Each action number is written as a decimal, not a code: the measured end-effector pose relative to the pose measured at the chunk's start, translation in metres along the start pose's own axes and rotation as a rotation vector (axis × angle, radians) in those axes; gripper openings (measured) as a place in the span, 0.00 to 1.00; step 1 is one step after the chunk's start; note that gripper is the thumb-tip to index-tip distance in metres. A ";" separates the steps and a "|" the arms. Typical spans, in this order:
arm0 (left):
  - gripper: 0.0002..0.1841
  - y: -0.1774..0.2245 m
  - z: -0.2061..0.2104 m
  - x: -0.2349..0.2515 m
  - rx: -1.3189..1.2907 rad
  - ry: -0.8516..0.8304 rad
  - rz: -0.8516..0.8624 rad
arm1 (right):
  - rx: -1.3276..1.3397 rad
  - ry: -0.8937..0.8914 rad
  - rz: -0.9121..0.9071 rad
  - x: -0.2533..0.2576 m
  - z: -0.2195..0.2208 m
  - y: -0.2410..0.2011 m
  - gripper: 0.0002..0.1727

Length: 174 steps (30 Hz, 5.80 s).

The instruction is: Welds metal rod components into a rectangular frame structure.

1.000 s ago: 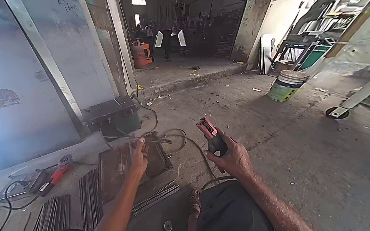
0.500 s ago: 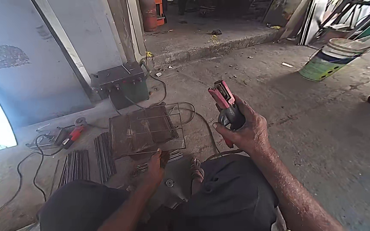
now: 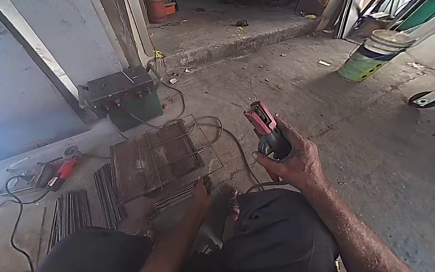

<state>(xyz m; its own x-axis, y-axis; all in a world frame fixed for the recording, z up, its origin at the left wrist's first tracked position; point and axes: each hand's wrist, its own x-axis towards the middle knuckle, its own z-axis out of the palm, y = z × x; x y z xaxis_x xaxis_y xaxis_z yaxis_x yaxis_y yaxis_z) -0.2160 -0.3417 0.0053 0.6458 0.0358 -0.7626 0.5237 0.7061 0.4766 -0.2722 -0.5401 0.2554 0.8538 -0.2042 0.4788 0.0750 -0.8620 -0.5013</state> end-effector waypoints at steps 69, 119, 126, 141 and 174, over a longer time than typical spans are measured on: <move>0.56 0.235 0.056 0.120 2.213 -0.583 0.798 | -0.191 -0.368 0.075 0.119 0.259 0.110 0.49; 0.52 0.228 0.062 0.126 2.320 -0.489 0.733 | -0.211 -0.300 0.064 0.033 0.186 0.110 0.48; 0.52 0.229 0.062 0.127 2.322 -0.490 0.720 | -0.200 -0.318 0.071 0.033 0.189 0.109 0.48; 0.52 0.230 0.060 0.128 2.290 -0.522 0.755 | -0.208 -0.329 0.076 0.033 0.187 0.108 0.48; 0.68 0.220 0.067 0.128 2.333 -0.409 0.749 | -0.193 -0.273 0.080 0.022 0.180 0.112 0.48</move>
<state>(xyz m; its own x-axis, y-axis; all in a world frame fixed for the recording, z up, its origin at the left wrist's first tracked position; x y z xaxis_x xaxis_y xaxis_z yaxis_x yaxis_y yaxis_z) 0.0187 -0.2294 0.0417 0.7984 -0.4675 -0.3796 -0.4178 -0.8840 0.2098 -0.1524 -0.5581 0.0799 0.9614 -0.1656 0.2196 -0.0745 -0.9253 -0.3718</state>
